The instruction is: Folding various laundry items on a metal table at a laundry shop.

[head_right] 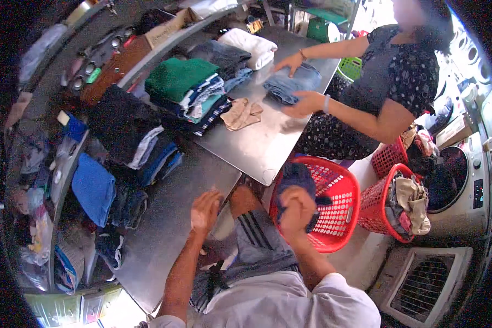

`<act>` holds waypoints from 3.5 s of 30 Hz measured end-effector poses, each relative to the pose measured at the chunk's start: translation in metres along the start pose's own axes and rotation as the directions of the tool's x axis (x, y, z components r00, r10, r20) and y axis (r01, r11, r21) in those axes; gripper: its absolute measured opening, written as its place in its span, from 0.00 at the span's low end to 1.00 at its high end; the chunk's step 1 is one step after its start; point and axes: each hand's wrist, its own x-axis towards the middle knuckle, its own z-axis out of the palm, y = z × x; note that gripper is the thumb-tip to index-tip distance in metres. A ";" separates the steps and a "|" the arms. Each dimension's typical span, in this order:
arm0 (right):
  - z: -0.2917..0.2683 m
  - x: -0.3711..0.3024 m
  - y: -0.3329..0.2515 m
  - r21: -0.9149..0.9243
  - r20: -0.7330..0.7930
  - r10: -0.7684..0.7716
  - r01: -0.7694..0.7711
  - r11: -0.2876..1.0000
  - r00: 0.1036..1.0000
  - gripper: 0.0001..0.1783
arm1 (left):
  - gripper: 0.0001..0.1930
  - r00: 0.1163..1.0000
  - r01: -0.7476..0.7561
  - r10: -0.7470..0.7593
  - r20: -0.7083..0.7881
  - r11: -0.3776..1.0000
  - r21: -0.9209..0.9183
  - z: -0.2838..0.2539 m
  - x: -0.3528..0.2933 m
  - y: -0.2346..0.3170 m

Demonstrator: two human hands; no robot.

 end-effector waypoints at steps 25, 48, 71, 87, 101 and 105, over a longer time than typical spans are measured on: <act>0.185 -0.010 -0.023 -0.270 0.920 0.341 -0.321 0.908 0.191 0.41 | 0.09 0.605 0.490 -0.526 -0.598 0.838 -0.241 -0.204 -0.153 0.056; 0.231 0.040 0.006 -0.251 0.793 -0.146 0.536 0.806 0.592 0.33 | 0.24 0.018 0.240 -0.670 -0.742 0.723 -0.648 -0.193 -0.247 0.014; 0.186 0.036 -0.047 -0.143 0.922 0.104 0.078 0.987 0.372 0.32 | 0.15 0.640 0.577 -0.480 -0.600 0.816 -0.038 -0.287 -0.228 0.052; 0.235 0.107 -0.148 0.035 0.913 -0.222 0.477 0.878 0.341 0.10 | 0.11 0.741 0.558 -0.322 -0.590 0.783 0.275 -0.428 -0.223 0.086; 0.134 -0.043 0.024 -0.177 0.977 0.215 0.547 0.818 -0.005 0.35 | 0.13 0.857 0.443 -0.335 -0.392 0.867 0.229 -0.171 -0.305 0.068; 0.138 -0.107 0.046 -0.037 0.980 0.149 0.615 0.788 -0.132 0.44 | 0.28 0.723 0.678 -0.611 -0.323 0.717 0.161 -0.139 -0.284 0.048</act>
